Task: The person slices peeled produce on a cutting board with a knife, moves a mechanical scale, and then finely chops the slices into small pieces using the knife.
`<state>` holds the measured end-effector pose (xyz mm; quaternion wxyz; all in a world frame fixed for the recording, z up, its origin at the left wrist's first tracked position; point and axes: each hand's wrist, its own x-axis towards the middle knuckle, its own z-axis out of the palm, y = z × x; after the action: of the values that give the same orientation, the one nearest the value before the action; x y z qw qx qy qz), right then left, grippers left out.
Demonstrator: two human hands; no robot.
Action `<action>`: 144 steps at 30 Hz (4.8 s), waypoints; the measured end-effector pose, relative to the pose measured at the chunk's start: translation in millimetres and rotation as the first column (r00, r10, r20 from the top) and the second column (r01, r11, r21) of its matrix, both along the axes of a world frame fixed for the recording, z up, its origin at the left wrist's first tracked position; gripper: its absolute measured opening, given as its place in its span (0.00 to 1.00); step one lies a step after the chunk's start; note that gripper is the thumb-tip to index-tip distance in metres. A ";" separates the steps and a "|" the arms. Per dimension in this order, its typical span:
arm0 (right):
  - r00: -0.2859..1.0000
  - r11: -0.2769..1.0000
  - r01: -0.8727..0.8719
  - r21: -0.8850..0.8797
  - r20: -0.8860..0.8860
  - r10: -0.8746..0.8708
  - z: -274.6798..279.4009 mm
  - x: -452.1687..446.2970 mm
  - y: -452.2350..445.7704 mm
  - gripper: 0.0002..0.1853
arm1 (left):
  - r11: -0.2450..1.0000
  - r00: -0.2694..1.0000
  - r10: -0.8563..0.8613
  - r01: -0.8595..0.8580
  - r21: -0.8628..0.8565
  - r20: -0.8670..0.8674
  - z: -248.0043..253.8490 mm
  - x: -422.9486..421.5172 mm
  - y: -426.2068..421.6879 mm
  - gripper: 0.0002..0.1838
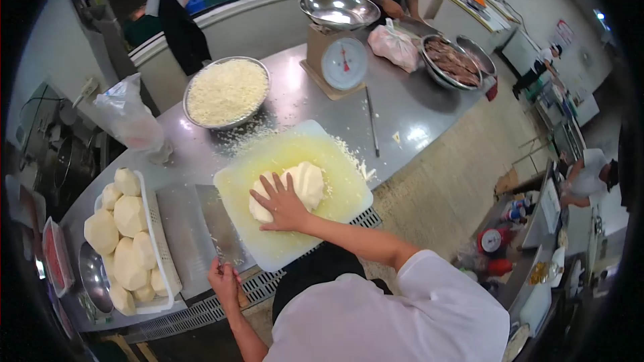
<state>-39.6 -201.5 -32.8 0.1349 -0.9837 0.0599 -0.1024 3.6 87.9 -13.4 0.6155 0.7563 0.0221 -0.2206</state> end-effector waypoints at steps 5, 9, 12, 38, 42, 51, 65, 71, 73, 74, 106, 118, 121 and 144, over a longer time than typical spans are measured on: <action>1.000 1.000 -0.027 0.007 0.005 0.027 1.6 -2.6 -4.5 0.59 | 0.998 0.997 0.037 -0.034 -0.046 0.065 2.8 -1.5 9.7 0.22; 0.995 0.999 -0.048 -0.023 -0.091 0.046 11.3 -0.9 -11.6 0.59 | 1.000 1.000 -0.020 0.020 0.003 0.017 24.1 -11.4 21.8 0.25; 0.990 0.994 -0.096 -0.043 -0.109 0.091 14.8 -3.8 -9.4 0.61 | 0.997 0.999 0.022 -0.020 -0.070 0.031 21.2 -20.2 43.3 0.26; 0.994 0.991 0.099 -0.091 -0.042 -0.103 -14.3 50.9 26.7 0.48 | 0.989 0.992 -0.003 0.022 -0.144 0.130 34.7 -6.6 56.9 0.06; 0.977 0.987 -0.104 0.120 -0.172 0.124 -18.7 54.6 -12.9 0.37 | 0.991 0.988 -0.061 0.077 -0.111 0.141 40.1 -9.6 66.9 0.07; 0.973 0.749 0.178 0.638 -0.225 -0.039 18.6 -3.1 -155.1 0.30 | 0.672 0.451 -0.722 0.635 0.380 0.524 49.4 39.4 23.2 0.16; 0.986 0.672 -0.021 0.740 -0.096 0.138 -0.7 -43.4 -165.4 0.29 | 0.253 0.006 -0.954 0.549 0.797 0.298 35.4 117.4 -147.1 0.11; 0.990 0.651 -0.133 0.747 0.073 0.120 -12.2 -50.8 -177.9 0.26 | 0.352 0.185 -0.935 0.572 0.741 0.301 60.1 100.9 -108.8 0.08; 0.987 0.681 -0.155 0.716 0.148 0.069 -20.9 -51.8 -174.0 0.24 | 0.458 0.314 -0.889 0.619 0.637 0.334 68.5 92.0 -81.0 0.08; 0.984 0.746 -0.100 0.658 0.177 -0.025 -23.5 -50.7 -168.4 0.23 | 0.612 0.456 -0.791 0.567 0.551 0.409 71.4 85.9 -66.1 0.07; 0.962 0.978 0.190 0.080 -0.214 -0.169 19.5 -11.1 -40.9 0.39 | 0.843 0.865 -0.367 0.154 0.516 0.343 -1.5 28.9 -93.1 0.11; 0.970 0.978 0.194 -0.076 -0.137 -0.203 1.9 -12.6 -30.4 0.38 | 0.842 0.854 -0.384 0.170 0.512 0.350 6.9 28.2 -92.3 0.09; 0.967 0.975 0.203 -0.085 -0.139 -0.214 -0.7 -13.6 -31.1 0.38 | 0.826 0.845 -0.391 0.147 0.545 0.365 6.6 21.8 -99.6 0.07; 0.974 0.979 0.199 -0.033 -0.100 -0.202 -2.5 -15.4 -34.6 0.37 | 0.798 0.834 -0.385 0.086 0.596 0.395 5.0 12.3 -107.7 0.09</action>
<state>-55.0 -236.1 -35.3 0.1094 -0.9781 0.1646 -0.0654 15.8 -19.8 -8.4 0.3194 0.9285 -0.1718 -0.0797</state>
